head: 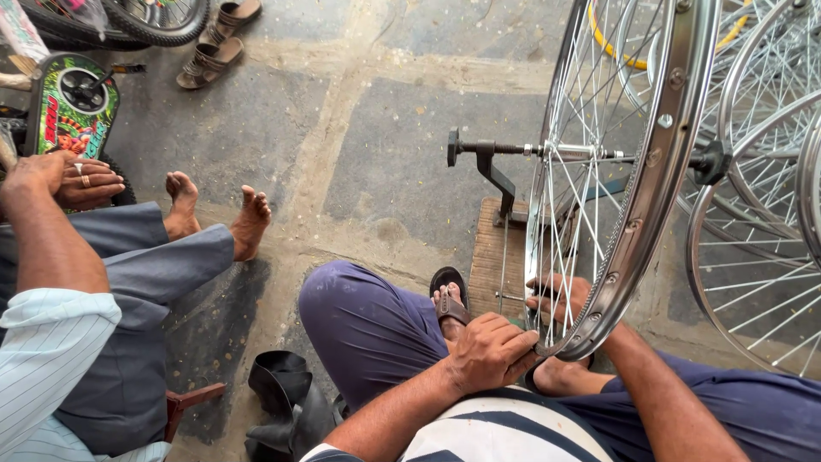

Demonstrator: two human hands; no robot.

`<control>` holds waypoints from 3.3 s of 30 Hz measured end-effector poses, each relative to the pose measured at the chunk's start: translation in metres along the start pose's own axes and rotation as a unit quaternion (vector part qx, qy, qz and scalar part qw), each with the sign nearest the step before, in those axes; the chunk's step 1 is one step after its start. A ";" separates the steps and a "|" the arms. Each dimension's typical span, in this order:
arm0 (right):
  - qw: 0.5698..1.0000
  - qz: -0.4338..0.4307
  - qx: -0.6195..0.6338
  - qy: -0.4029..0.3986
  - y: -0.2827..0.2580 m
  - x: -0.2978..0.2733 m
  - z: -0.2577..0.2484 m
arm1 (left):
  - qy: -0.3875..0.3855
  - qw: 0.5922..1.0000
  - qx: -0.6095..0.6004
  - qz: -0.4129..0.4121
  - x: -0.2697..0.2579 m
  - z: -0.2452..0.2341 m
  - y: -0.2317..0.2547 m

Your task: The person sits on the floor and uses a spoke wrench to tighten the nipples on a bicycle wheel mounted on a truing stand. They rotate the wheel periodically to access different spokes and continue adjusting the tension.

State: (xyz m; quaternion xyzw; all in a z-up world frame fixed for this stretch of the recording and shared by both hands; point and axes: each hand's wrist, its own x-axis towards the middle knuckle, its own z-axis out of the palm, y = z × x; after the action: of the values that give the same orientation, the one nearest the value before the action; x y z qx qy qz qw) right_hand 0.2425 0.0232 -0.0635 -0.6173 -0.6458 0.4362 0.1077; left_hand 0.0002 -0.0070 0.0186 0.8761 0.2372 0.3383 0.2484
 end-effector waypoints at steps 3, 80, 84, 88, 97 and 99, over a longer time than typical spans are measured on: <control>0.999 0.009 -0.037 0.010 0.001 -0.001 0.001 | -0.004 1.000 -0.007 0.001 0.003 -0.001 -0.001; 0.995 0.031 0.082 0.042 -0.010 -0.008 -0.012 | -0.012 0.999 -0.031 0.032 -0.003 0.009 -0.011; 0.995 -0.023 0.058 0.072 -0.006 -0.008 -0.011 | -0.011 0.999 -0.030 0.033 -0.003 0.008 -0.011; 0.994 0.019 0.066 0.085 -0.006 -0.008 -0.008 | -0.006 0.999 -0.036 0.034 -0.003 0.007 -0.011; 0.975 0.205 0.078 0.022 -0.024 -0.012 -0.016 | -0.004 0.999 -0.042 0.033 -0.003 0.007 -0.011; 0.986 0.158 0.010 0.041 -0.025 -0.012 -0.014 | -0.005 0.999 -0.041 0.033 -0.002 0.008 -0.012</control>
State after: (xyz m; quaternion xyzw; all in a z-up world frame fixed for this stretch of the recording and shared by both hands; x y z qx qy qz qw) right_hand 0.2374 0.0222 -0.0330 -0.7282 -0.5305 0.4282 0.0697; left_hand 0.0018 -0.0017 0.0053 0.8743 0.1925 0.3513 0.2741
